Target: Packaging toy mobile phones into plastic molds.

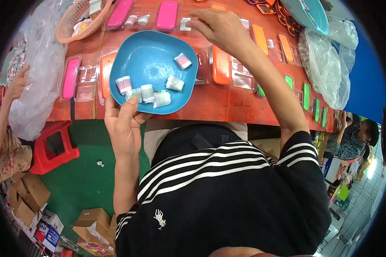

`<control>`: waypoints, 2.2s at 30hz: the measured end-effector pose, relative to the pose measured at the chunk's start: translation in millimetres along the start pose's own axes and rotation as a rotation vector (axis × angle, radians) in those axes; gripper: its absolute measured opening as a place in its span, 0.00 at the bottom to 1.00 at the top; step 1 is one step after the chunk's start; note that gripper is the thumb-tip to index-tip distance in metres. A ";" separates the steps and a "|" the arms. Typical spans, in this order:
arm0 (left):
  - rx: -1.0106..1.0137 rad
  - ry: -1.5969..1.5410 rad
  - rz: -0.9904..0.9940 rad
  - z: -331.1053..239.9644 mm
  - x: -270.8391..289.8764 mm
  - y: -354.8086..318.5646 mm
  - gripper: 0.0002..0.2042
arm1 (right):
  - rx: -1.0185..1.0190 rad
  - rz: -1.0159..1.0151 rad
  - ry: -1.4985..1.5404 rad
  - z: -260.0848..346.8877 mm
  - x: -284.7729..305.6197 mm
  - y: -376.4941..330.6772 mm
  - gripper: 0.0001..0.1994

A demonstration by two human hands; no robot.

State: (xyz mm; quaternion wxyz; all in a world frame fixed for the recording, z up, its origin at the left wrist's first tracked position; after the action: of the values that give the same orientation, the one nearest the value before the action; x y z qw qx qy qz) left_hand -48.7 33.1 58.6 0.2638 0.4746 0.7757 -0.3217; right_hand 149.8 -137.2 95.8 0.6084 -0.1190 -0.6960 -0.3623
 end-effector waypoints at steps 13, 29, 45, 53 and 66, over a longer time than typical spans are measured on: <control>0.046 0.015 0.010 16.7 -9.9 1.2 0.21 | -0.011 0.080 0.441 23.0 33.0 -46.2 0.06; 0.003 0.036 -0.098 4.7 0.5 -2.6 0.20 | 0.117 -0.113 -0.066 -18.4 -51.1 -25.2 0.02; 0.015 -0.026 -0.050 3.1 10.7 -5.6 0.21 | -0.050 0.132 -0.152 -51.4 -39.0 16.6 0.09; 0.039 -0.018 -0.047 4.9 10.0 -4.8 0.22 | -0.051 0.227 -0.109 -56.9 -49.0 21.0 0.09; -0.010 0.077 -0.061 7.3 14.2 -0.6 0.18 | 0.011 0.050 0.098 -37.4 -45.5 10.1 0.08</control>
State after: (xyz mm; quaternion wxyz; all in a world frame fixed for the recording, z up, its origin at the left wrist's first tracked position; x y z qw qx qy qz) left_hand -54.4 35.4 43.8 0.2264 0.4613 0.8010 -0.3072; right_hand 194.9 -141.8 56.9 0.6513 -0.1154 -0.6642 -0.3484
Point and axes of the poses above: each hand's wrist, its own y-axis towards the middle knuckle, its own x-axis out of the back of the hand, z = x × y, the point moved 3 cm from there along y, towards the middle knuckle, and after that the axes turned 14 degrees about -y, right-handed, at the moved point
